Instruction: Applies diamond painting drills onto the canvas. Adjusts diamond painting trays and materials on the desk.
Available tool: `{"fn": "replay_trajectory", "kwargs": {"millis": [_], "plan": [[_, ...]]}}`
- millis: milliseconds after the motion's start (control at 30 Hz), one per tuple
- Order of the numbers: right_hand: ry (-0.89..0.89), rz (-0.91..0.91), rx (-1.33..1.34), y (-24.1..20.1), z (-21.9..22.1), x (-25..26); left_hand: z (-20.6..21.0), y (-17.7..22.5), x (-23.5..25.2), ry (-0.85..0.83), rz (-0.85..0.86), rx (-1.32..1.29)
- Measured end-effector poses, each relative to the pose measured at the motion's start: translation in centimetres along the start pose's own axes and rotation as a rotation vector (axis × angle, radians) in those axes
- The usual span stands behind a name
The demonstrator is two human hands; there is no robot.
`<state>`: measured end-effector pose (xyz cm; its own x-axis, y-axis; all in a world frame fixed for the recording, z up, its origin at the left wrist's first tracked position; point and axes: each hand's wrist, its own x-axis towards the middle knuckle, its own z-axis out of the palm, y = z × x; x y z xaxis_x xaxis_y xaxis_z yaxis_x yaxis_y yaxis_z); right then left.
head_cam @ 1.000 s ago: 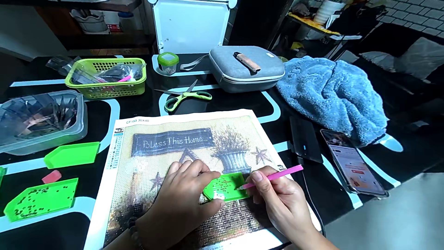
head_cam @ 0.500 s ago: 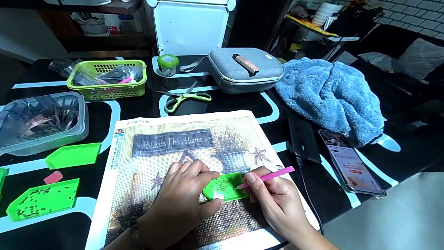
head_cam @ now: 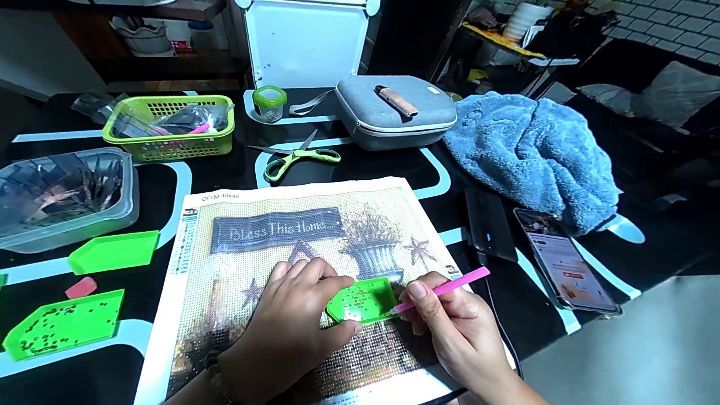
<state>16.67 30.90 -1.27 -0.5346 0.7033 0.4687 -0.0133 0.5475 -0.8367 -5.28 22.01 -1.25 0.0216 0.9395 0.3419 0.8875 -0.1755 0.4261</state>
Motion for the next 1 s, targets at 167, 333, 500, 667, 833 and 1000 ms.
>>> {"fn": "replay_trajectory", "kwargs": {"millis": [167, 333, 500, 667, 833, 1000], "plan": [[-0.030, -0.050, -0.115, -0.04, 0.22, 1.01, 0.04, -0.04, -0.02, -0.004, 0.000, 0.002], [-0.047, -0.051, -0.135, 0.41, 0.55, 1.08, 0.16, -0.11, -0.08, 0.010, 0.009, 0.014], [-0.052, -0.071, -0.192, 0.55, 0.61, 1.09, 0.21, -0.06, -0.04, 0.022, 0.009, 0.025], [-0.019, -0.031, -0.121, 0.35, 0.35, 1.01, 0.16, -0.05, -0.05, 0.018, 0.012, 0.020], [-0.009, 0.002, -0.067, 0.16, 0.08, 0.89, 0.18, -0.08, -0.07, 0.021, 0.010, 0.010], [-0.041, -0.040, -0.115, 0.47, 0.56, 1.16, 0.18, -0.11, -0.08, 0.018, 0.012, 0.018]]}}
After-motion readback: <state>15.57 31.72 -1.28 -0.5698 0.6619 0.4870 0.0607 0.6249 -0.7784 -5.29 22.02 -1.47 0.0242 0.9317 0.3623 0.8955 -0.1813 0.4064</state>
